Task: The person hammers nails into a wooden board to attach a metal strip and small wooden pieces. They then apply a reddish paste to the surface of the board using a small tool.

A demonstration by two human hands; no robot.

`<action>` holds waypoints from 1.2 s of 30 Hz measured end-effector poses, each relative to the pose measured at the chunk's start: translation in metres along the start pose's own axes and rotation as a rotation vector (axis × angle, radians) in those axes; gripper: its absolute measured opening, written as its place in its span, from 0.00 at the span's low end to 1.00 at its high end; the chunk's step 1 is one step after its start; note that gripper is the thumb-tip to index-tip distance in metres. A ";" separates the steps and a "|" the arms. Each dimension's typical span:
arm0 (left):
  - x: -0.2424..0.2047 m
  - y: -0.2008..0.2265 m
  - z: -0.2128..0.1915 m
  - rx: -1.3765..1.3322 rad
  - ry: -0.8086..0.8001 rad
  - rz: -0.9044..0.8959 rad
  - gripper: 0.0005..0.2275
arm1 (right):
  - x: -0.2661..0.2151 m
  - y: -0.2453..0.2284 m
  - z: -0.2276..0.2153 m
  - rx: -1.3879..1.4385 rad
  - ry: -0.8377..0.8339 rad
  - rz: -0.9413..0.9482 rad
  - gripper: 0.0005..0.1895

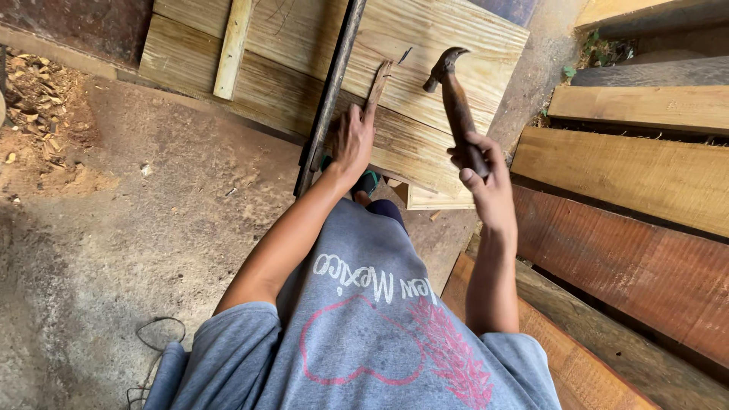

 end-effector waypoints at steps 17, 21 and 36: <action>-0.021 -0.006 -0.009 -0.005 -0.043 -0.007 0.22 | 0.196 -0.005 -0.016 0.294 0.491 -0.491 0.19; -0.035 -0.011 -0.004 0.089 -0.020 0.054 0.22 | 0.233 0.019 0.018 0.453 0.432 -0.232 0.16; -0.025 -0.026 0.016 0.098 -0.024 0.133 0.21 | 0.305 0.049 0.037 0.180 0.452 0.033 0.16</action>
Point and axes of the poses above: each hand's wrist, its own x-axis towards the middle knuckle, its own z-axis out of the palm, y = z × x, the point moved 5 cm from there along x, towards the middle knuckle, and after that the axes turned 1 degree about -x, right-handed, at the moved point
